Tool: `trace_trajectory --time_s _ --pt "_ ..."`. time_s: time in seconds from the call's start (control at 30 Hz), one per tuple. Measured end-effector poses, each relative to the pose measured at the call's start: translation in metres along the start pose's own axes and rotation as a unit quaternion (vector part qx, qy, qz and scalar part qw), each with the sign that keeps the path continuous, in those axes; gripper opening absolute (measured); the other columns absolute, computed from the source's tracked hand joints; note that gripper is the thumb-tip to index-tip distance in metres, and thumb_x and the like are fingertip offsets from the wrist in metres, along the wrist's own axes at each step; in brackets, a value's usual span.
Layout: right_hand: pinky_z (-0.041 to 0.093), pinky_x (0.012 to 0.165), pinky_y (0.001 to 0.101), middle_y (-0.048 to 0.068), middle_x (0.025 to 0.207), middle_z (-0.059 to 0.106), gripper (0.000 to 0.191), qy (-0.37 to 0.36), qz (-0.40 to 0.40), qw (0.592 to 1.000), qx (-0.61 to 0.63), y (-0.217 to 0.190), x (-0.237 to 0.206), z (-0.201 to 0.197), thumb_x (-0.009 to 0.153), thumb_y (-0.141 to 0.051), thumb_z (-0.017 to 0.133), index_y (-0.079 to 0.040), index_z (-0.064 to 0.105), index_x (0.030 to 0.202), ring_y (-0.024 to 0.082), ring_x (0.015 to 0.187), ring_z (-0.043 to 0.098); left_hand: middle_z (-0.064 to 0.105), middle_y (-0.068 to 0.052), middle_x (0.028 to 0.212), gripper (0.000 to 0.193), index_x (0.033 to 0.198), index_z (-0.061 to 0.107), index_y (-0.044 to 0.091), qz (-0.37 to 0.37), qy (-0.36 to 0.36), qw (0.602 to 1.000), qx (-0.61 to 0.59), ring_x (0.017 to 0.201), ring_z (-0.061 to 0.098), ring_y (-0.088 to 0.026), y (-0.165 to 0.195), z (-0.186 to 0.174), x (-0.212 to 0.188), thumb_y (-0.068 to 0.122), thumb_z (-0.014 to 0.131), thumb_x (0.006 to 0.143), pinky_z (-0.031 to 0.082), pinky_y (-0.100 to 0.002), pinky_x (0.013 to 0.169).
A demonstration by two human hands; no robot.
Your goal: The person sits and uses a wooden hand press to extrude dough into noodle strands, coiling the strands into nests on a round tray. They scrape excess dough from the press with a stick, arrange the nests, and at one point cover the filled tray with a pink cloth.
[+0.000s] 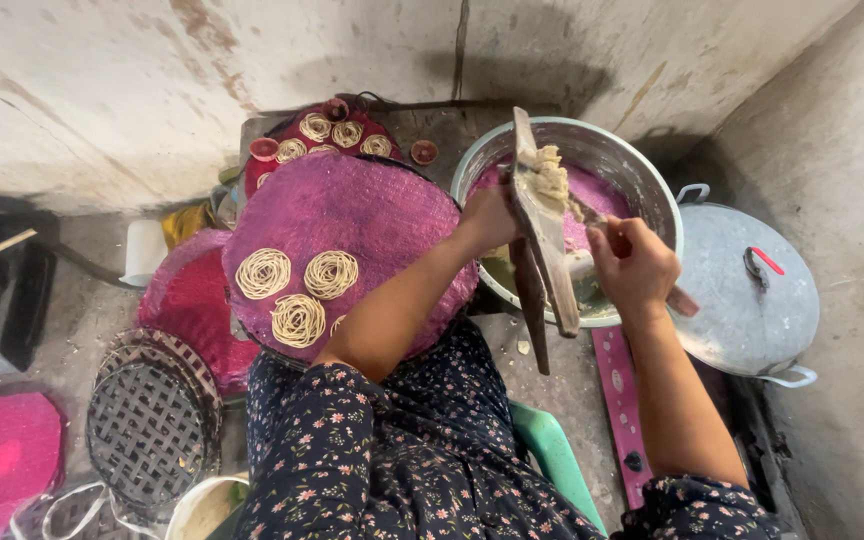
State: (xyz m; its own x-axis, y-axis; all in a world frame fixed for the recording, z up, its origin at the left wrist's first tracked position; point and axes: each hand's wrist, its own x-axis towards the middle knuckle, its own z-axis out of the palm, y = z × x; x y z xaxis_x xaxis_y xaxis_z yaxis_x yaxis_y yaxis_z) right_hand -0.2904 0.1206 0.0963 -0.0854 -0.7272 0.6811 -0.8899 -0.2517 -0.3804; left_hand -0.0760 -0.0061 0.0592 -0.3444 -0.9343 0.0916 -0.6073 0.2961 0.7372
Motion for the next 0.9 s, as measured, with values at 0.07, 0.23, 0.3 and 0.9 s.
trace_trajectory --time_s 0.07,0.23,0.3,0.9 --pt "0.051 0.064 0.0268 0.008 0.079 0.071 0.026 -0.019 -0.003 1.000 0.008 -0.005 -0.010 -0.002 0.094 -0.026 0.086 -0.003 0.075 0.100 0.010 0.069 0.065 0.076 -0.019 0.101 0.035 0.099 0.078 0.009 -0.054 -0.007 0.998 0.011 0.098 0.072 -0.037 0.000 -0.005 0.003 0.037 0.079 0.078 0.057 -0.044 0.089" --pt "0.045 0.063 0.0272 0.010 0.080 0.068 0.026 -0.195 0.182 0.936 0.230 0.004 -0.014 -0.022 0.093 -0.026 0.083 -0.004 0.073 0.103 0.017 0.066 0.060 0.076 -0.017 0.100 0.034 0.098 0.078 0.010 -0.091 -0.013 0.995 -0.023 0.097 0.072 -0.033 -0.012 -0.024 0.000 0.036 0.079 0.076 0.056 -0.042 0.084" --pt "0.051 0.070 0.0254 0.005 0.089 0.074 0.029 -0.202 0.208 0.901 0.323 0.013 -0.007 -0.029 0.093 -0.028 0.081 -0.001 0.073 0.100 0.012 0.079 0.066 0.077 -0.019 0.098 0.031 0.101 0.077 0.008 -0.078 -0.020 0.994 -0.076 0.091 0.073 -0.033 -0.022 -0.033 -0.004 0.033 0.076 0.083 0.056 -0.041 0.078" --pt "0.053 0.060 0.0291 0.034 0.133 0.057 0.104 -0.380 0.211 0.256 0.864 -0.168 -0.077 0.016 0.088 -0.057 0.076 0.006 0.034 0.159 0.025 0.078 0.069 0.052 -0.001 0.149 0.075 0.146 0.052 0.013 0.361 -0.122 0.781 -0.495 0.138 0.056 -0.021 -0.066 -0.157 -0.144 0.012 0.090 0.081 0.043 -0.038 0.127"
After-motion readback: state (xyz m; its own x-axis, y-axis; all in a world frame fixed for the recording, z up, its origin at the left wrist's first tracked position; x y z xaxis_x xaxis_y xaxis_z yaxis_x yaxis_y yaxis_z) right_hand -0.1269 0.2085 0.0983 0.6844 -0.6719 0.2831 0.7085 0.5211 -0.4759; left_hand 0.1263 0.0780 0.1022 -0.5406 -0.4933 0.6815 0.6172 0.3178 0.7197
